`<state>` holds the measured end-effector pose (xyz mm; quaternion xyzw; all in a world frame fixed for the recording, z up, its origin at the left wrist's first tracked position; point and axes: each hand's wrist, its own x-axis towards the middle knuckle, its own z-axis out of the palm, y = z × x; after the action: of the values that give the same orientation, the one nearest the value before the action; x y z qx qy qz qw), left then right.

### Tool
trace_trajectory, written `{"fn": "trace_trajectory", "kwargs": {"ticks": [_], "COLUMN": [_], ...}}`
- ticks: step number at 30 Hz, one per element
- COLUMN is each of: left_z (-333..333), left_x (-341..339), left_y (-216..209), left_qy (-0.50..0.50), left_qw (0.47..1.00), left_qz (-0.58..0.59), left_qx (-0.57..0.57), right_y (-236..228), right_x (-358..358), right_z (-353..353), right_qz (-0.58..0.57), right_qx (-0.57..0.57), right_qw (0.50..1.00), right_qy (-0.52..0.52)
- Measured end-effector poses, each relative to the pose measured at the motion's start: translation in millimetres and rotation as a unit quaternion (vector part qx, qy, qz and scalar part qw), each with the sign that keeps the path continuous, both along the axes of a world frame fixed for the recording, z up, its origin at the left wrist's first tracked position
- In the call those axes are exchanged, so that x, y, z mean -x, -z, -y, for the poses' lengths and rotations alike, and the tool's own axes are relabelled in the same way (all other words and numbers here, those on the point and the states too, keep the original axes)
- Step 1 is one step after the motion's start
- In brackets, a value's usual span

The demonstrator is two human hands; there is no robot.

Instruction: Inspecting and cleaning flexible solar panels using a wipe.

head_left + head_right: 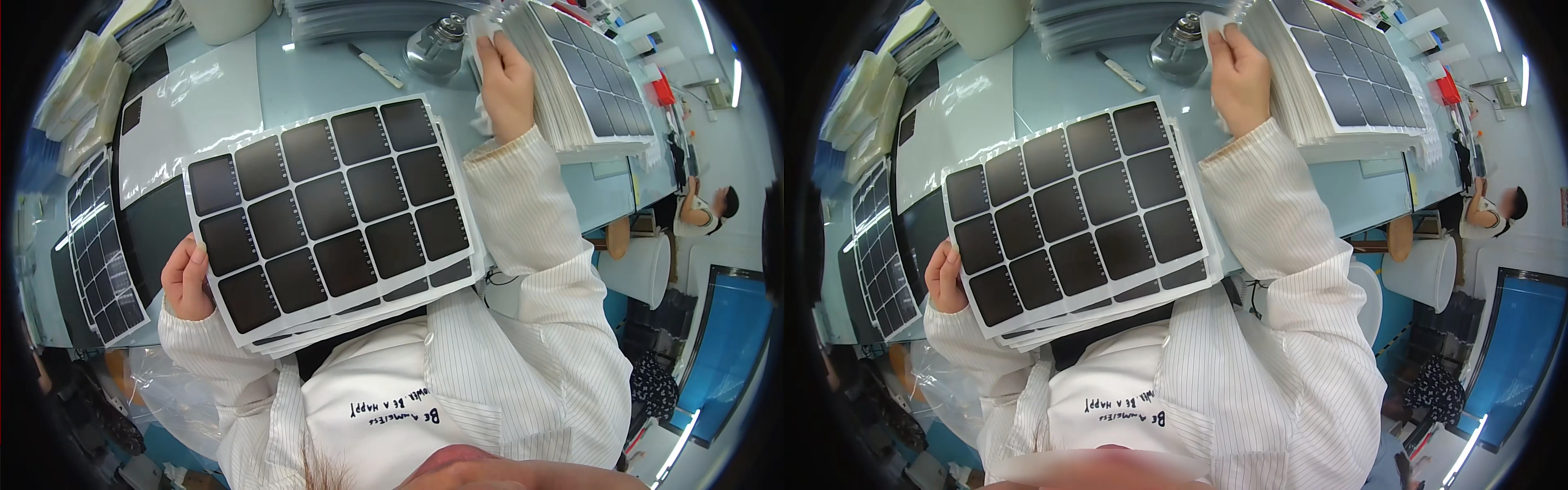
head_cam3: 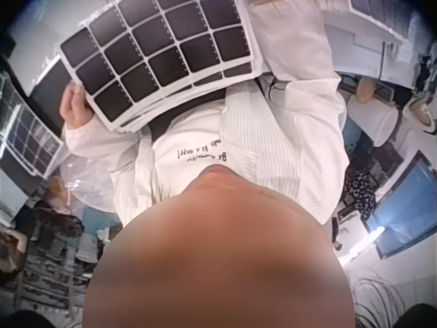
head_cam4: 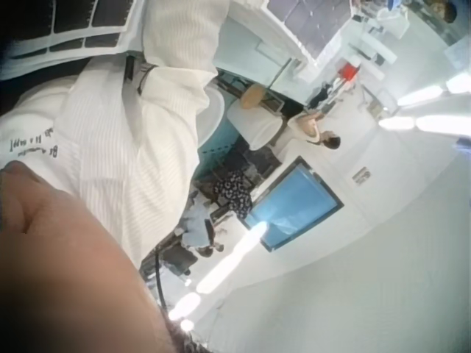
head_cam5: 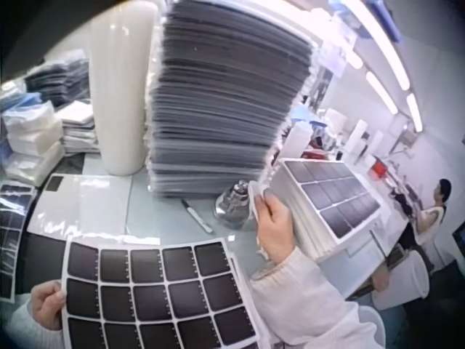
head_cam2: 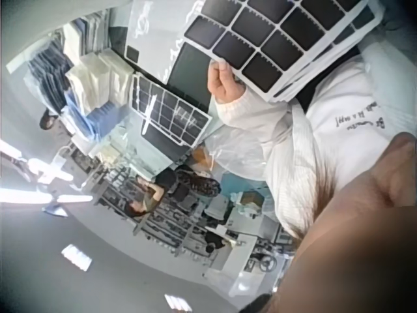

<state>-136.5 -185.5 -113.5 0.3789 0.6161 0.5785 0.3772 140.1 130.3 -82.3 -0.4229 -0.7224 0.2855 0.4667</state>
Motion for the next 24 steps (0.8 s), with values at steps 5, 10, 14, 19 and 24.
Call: {"fn": "trace_trajectory", "kwargs": {"ticks": [5,10,14,19,24], "left_z": [-1.7,-3.8,-6.2,4.4,-6.3], "left_x": [-2.3,-0.6,-0.7,-0.5,-8.9], "left_y": [-1.8,-2.6,1.4,-2.3,2.0], "left_qy": [0.0,0.015,0.005,-0.014,-0.033], "left_qw": [1.0,1.0,0.999,1.0,0.999], "left_qz": [0.006,0.025,0.029,0.025,0.026], "left_qx": [0.013,-0.006,-0.012,0.006,-0.008], "right_y": [-3.6,-16.1,-24.7,-31.9,-40.0], "right_x": [6.5,17.3,19.1,9.6,-26.0], "right_z": [-6.4,-0.4,7.1,26.3,123.9], "right_qz": [0.238,0.379,0.392,0.292,0.353], "right_qx": [-0.249,-0.229,-0.245,-0.266,-0.207], "right_qw": [0.937,0.886,0.878,0.919,0.867], "right_qy": [0.055,0.134,0.123,0.006,-0.286]}}
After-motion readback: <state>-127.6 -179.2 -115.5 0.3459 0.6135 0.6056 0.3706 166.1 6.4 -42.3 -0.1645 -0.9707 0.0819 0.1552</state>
